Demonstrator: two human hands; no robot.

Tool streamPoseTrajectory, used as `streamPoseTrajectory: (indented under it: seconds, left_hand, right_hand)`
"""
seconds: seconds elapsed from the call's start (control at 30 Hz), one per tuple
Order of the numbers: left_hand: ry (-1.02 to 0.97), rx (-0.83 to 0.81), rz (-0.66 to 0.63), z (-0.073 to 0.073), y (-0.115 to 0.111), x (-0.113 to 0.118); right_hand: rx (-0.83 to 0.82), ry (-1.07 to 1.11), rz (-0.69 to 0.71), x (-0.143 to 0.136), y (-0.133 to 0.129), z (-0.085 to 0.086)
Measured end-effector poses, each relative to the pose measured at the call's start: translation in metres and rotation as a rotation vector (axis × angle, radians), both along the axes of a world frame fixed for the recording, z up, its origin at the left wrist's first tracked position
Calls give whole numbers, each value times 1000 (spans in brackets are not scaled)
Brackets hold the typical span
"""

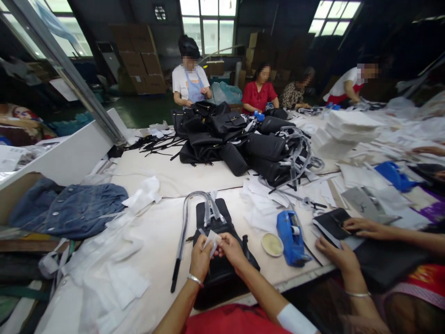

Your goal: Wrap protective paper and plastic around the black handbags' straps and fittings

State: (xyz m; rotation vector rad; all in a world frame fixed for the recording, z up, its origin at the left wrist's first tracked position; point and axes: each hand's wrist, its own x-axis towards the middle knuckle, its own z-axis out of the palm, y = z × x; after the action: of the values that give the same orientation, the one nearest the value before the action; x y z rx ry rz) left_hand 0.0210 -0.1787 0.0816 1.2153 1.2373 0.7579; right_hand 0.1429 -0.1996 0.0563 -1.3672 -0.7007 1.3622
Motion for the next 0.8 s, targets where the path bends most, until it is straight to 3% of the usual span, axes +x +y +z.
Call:
streamPoseTrajectory:
  seconds: [0.1, 0.3, 0.53, 0.8]
  left_hand:
    - [49, 52, -26, -4, 1, 1]
    - [338, 295, 13, -2, 1, 4]
    - [556, 683, -314, -12, -3, -6]
    - [616, 683, -417, -15, 1, -8]
  right_hand:
    - [-52, -44, -44, -2, 2, -1]
    - [-79, -42, -124, -7, 16, -1]
    - [-247, 106, -141, -5, 15, 4]
    - [-96, 300, -78, 1, 1, 17]
